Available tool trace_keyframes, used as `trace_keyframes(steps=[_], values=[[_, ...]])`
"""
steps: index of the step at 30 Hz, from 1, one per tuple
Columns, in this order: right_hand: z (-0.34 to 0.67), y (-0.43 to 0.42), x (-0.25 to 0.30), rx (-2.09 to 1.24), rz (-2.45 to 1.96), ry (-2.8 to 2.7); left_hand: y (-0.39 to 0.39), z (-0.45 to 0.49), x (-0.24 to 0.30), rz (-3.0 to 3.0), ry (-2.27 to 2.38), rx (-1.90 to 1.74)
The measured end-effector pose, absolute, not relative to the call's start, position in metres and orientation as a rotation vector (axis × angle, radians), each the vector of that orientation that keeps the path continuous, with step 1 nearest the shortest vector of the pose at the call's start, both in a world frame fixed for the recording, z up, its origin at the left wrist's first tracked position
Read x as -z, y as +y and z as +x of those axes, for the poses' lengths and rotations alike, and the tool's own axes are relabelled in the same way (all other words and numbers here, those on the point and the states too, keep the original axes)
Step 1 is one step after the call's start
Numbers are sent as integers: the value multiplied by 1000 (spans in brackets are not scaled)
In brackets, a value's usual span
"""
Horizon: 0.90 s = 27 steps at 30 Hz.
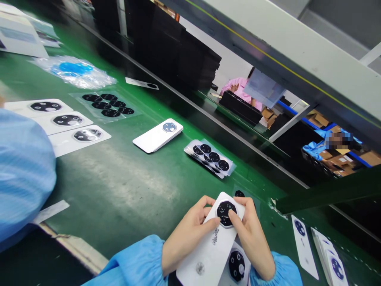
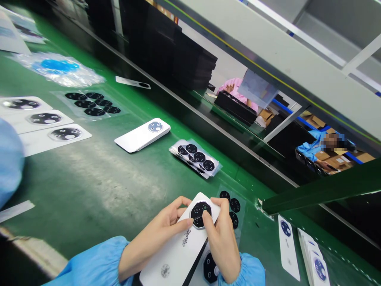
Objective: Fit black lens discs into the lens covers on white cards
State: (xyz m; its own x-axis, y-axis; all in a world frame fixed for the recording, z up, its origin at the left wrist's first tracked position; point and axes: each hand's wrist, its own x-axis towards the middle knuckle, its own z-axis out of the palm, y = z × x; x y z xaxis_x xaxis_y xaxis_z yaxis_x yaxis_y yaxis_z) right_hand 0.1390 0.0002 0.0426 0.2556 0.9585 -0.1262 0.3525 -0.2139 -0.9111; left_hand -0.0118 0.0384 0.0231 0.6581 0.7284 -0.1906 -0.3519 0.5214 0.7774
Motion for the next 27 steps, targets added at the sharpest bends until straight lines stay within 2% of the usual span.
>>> trace_keyframes(steps=[15,27], values=[[140,-1,-49,-965,-1729,-1174,40,-10,-19,788,547,-685],[146,2,-57,-1204,-1534,-993,39,-14,-28,615,457,-599]])
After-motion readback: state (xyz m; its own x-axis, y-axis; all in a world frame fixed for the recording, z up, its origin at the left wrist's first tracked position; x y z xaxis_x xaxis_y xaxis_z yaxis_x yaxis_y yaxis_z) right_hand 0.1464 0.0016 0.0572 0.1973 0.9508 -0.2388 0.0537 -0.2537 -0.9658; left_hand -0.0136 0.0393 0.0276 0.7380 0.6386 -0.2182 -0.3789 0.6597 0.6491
